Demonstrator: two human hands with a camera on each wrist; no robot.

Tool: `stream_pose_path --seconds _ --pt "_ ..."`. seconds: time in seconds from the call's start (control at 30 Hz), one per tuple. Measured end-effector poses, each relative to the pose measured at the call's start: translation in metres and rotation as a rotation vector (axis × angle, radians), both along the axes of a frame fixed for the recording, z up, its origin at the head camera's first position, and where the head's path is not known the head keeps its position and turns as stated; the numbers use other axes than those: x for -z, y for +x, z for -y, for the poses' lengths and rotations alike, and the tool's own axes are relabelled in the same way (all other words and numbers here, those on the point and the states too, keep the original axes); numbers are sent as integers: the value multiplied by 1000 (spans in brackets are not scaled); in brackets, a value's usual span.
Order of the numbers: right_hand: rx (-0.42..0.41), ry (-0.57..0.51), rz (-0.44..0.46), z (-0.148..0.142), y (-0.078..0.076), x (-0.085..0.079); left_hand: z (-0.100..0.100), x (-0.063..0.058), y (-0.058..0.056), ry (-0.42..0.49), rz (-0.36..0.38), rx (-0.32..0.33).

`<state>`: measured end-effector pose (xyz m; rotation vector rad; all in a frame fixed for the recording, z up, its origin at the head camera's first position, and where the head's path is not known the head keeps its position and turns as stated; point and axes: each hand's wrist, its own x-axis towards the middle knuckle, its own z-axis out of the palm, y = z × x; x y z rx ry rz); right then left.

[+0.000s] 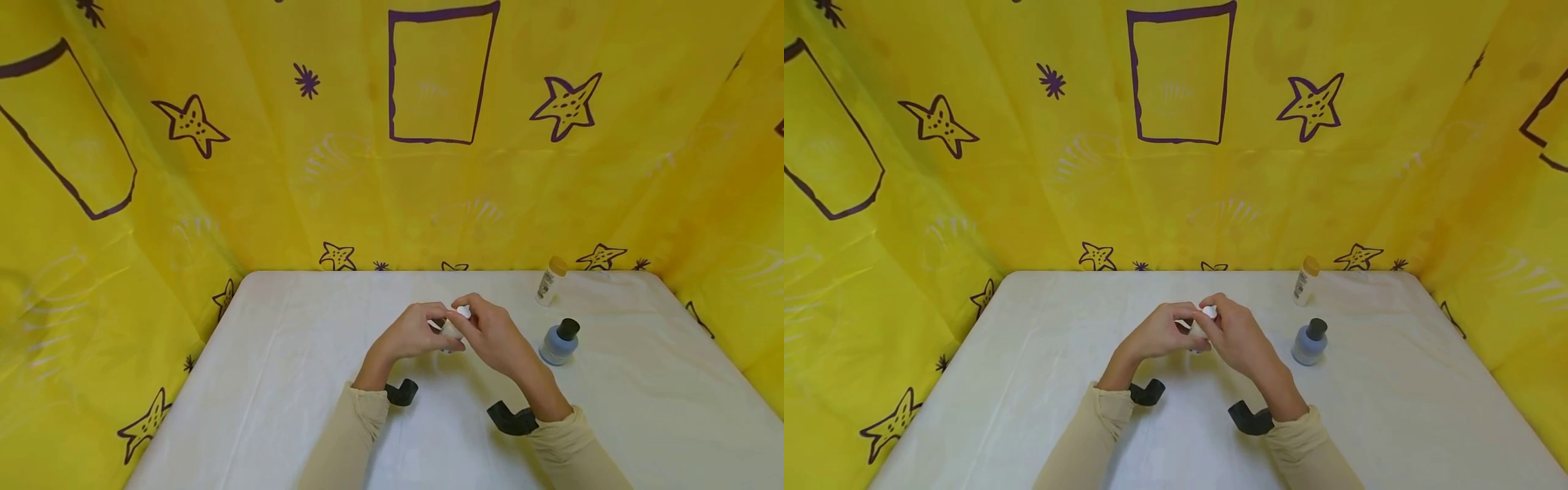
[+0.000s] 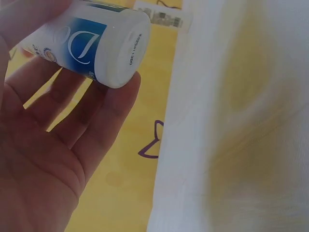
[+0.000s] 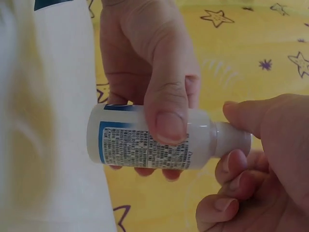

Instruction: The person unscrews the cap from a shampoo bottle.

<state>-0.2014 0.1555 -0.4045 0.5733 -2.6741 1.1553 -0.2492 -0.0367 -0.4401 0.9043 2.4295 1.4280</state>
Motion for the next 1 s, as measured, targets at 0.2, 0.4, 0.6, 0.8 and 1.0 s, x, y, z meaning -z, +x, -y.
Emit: stream_pose_path --seconds 0.2,0.4,0.6,0.8,1.0 --pt "73 10 6 0 2 -4 2 -3 2 -16 5 -9" --pt "49 26 -39 0 4 -8 4 -6 3 -18 27 -4" --pt "54 76 -81 0 8 -9 5 -7 3 -33 55 -15" --pt "49 73 -158 -1 7 -7 5 -6 2 -41 51 -11" --pt "-24 52 -192 -1 5 -6 7 -6 0 -48 39 -20"
